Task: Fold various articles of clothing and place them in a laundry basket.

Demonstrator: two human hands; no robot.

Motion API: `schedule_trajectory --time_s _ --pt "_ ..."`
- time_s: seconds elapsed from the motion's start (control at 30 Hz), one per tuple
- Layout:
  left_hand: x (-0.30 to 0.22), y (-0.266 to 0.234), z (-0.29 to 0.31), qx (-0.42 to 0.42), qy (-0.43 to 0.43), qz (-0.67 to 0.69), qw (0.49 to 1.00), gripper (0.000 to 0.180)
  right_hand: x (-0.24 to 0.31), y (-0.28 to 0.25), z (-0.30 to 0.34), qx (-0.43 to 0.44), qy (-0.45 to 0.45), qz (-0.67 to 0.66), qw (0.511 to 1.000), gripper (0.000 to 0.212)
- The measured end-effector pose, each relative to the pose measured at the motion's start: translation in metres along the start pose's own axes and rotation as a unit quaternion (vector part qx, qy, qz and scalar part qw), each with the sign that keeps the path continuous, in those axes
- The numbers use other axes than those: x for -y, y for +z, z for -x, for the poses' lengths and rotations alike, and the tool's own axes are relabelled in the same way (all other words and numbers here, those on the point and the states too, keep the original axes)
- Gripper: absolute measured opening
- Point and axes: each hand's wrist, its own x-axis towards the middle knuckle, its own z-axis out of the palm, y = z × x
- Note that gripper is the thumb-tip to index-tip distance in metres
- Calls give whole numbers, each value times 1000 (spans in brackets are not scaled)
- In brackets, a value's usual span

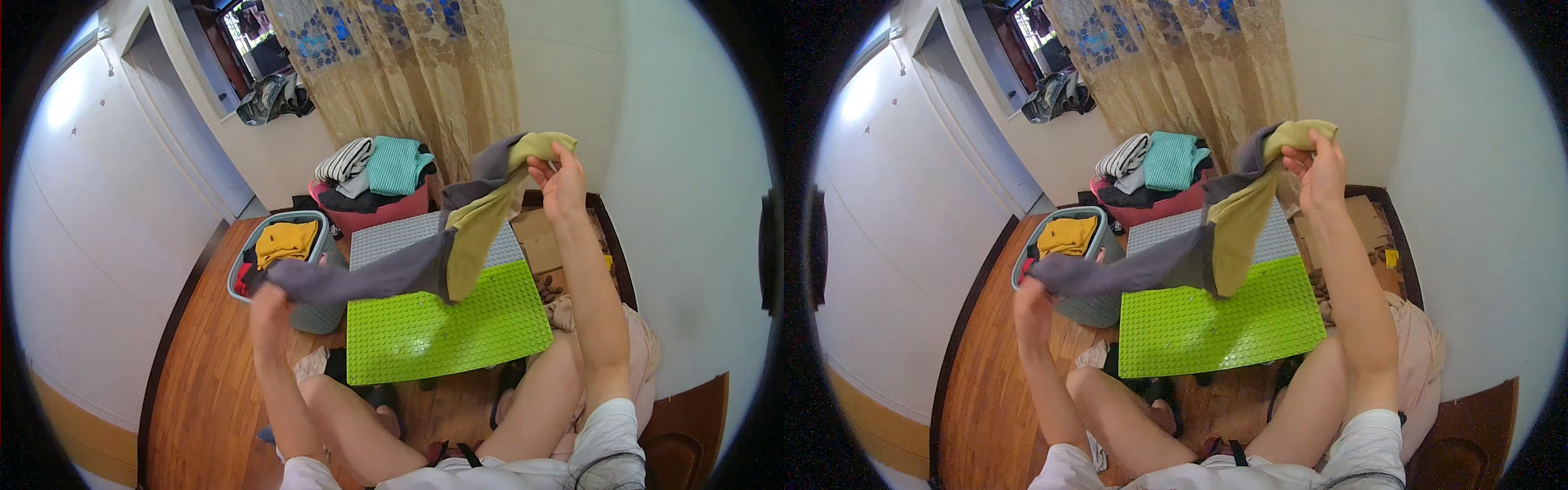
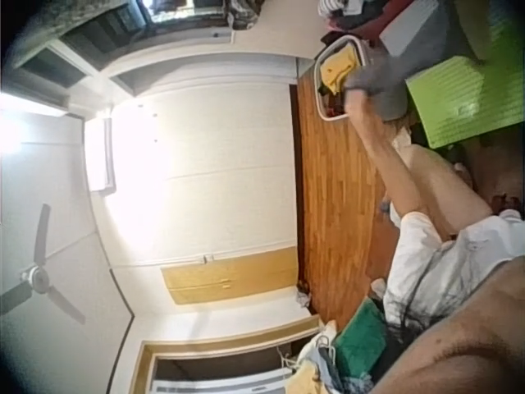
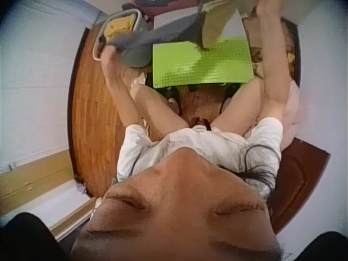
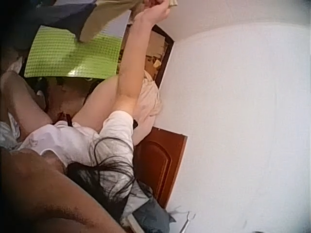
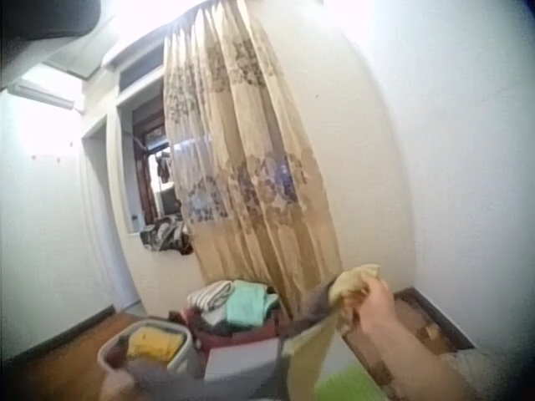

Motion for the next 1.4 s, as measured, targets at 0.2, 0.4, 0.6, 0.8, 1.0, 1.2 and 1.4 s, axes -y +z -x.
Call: schedule_trajectory --time_s 0.2,0.4,0.6,0.8,1.0,1.2,1.4 --pt "-4 36 17 318 -97 -445 831 21 -26 21 27 182 83 19 980 14" --pt "-41 110 -30 108 259 -371 885 38 -13 64 79 291 153 50 943 21" --pt "-28 129 -60 258 91 -317 908 54 -1 86 87 351 141 69 923 19" --pt "16 124 -67 284 90 -187 936 52 35 113 76 320 86 -15 943 17" --pt "1 110 -85 161 49 -98 981 34 50 125 58 258 -89 42 961 16" --pt "-36 75 -134 73 140 -259 953 21 42 120 37 189 -84 51 977 17" --pt "-65 81 -120 36 223 -277 934 21 45 128 65 204 -227 -5 952 16"
